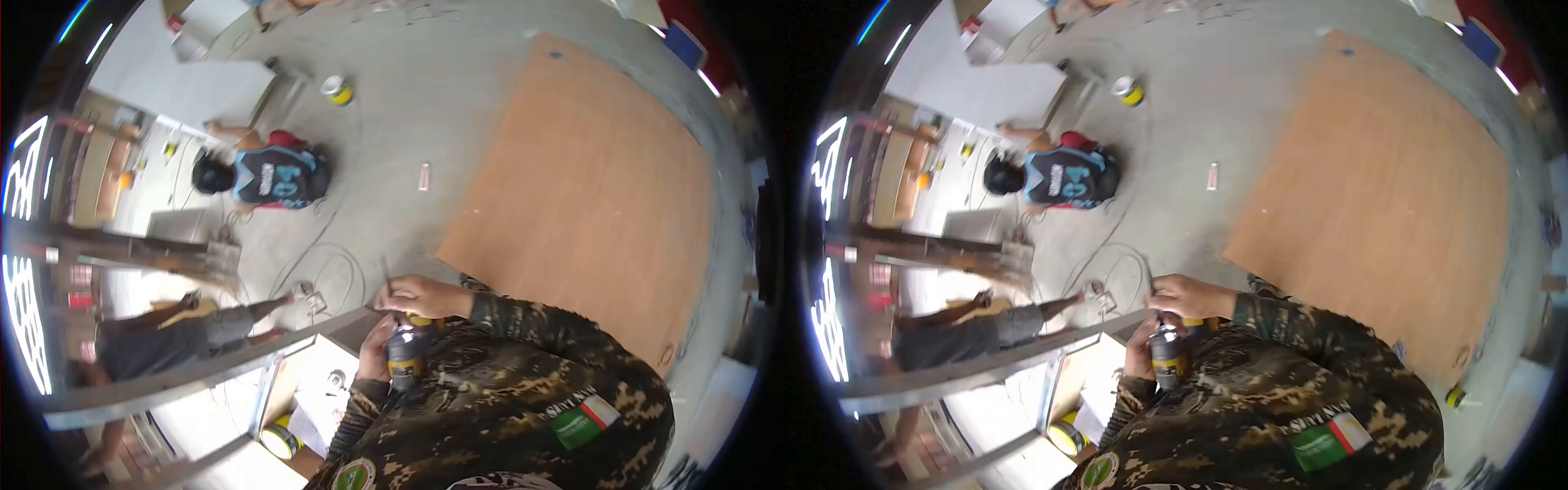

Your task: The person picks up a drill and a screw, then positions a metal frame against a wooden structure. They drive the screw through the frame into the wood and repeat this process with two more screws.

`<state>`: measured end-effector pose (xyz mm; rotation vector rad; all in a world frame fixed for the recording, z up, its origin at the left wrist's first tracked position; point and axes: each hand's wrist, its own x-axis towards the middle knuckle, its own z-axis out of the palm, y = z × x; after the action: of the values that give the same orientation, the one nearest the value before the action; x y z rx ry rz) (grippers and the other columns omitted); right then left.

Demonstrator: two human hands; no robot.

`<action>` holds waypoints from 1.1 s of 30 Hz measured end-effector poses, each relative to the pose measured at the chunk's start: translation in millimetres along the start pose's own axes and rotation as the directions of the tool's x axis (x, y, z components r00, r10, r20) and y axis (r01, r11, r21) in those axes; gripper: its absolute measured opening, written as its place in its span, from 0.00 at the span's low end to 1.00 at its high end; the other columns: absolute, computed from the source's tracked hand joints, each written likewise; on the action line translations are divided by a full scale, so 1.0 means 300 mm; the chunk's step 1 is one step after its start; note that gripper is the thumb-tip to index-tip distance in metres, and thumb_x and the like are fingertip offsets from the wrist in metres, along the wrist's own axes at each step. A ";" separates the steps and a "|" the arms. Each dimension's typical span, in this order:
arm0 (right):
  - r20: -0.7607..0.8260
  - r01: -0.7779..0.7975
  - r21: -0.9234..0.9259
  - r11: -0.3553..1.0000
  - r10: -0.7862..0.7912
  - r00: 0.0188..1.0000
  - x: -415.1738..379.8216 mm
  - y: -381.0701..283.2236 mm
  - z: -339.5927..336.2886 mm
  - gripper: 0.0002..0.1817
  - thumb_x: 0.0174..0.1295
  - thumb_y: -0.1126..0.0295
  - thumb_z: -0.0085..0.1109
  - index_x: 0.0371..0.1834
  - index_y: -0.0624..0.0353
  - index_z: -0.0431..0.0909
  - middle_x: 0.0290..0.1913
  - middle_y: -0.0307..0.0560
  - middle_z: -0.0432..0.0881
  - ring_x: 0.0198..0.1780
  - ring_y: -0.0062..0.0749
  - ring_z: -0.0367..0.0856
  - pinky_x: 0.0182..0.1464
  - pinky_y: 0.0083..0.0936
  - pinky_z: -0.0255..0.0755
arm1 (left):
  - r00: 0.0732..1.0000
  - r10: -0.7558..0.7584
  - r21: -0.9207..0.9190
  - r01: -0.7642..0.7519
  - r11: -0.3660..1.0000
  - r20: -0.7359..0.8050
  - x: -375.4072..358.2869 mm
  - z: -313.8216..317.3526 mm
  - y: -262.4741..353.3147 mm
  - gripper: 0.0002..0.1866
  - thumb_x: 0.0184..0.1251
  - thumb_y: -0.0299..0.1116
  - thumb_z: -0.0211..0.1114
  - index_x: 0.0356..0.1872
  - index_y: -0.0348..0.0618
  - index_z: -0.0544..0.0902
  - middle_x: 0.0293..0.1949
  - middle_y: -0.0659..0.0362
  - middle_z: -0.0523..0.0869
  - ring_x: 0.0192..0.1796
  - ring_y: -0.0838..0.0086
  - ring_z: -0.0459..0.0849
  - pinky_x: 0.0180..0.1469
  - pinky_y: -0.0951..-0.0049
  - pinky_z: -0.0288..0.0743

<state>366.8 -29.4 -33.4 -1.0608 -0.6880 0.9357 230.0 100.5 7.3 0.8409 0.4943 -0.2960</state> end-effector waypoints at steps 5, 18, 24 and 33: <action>-0.177 -0.259 -0.061 0.964 0.245 0.953 -0.051 -0.053 0.080 0.10 0.76 0.66 0.52 0.45 0.63 0.77 0.37 0.40 0.79 0.38 0.21 0.78 0.42 0.25 0.75 | 0.995 -0.096 -0.014 0.097 0.995 0.037 0.017 -0.052 0.025 0.18 0.73 0.45 0.53 0.47 0.39 0.77 0.42 0.51 0.84 0.45 0.67 0.83 0.51 0.68 0.77; -0.187 0.115 -0.631 0.767 -0.295 0.937 -0.287 0.158 0.059 0.36 0.53 0.68 0.69 0.67 0.59 0.69 0.66 0.53 0.73 0.61 0.39 0.75 0.63 0.35 0.70 | 0.990 0.038 -0.104 -0.052 0.993 -0.139 0.241 0.013 -0.019 0.12 0.78 0.36 0.48 0.50 0.40 0.77 0.45 0.55 0.83 0.50 0.68 0.82 0.55 0.66 0.78; -0.558 0.269 -0.621 0.736 -0.656 0.508 -0.379 0.171 -0.090 0.39 0.60 0.67 0.70 0.73 0.61 0.62 0.60 0.53 0.80 0.59 0.41 0.81 0.62 0.33 0.73 | 0.898 0.243 0.133 -0.309 0.942 0.366 0.347 0.432 -0.053 0.17 0.77 0.38 0.49 0.53 0.35 0.77 0.49 0.53 0.83 0.53 0.65 0.82 0.59 0.63 0.76; -0.772 0.059 -0.574 0.817 -0.564 0.293 -0.734 -0.132 -0.295 0.39 0.52 0.66 0.74 0.70 0.54 0.68 0.57 0.56 0.81 0.59 0.51 0.80 0.61 0.40 0.71 | 0.960 -0.095 -0.045 0.110 0.993 0.263 0.785 1.020 -0.036 0.17 0.80 0.44 0.52 0.36 0.42 0.75 0.30 0.62 0.76 0.29 0.78 0.73 0.41 0.74 0.77</action>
<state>353.2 -269.6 -35.3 -1.5643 -0.0790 -0.3445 516.4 -155.4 48.9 0.7070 0.2985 -0.4787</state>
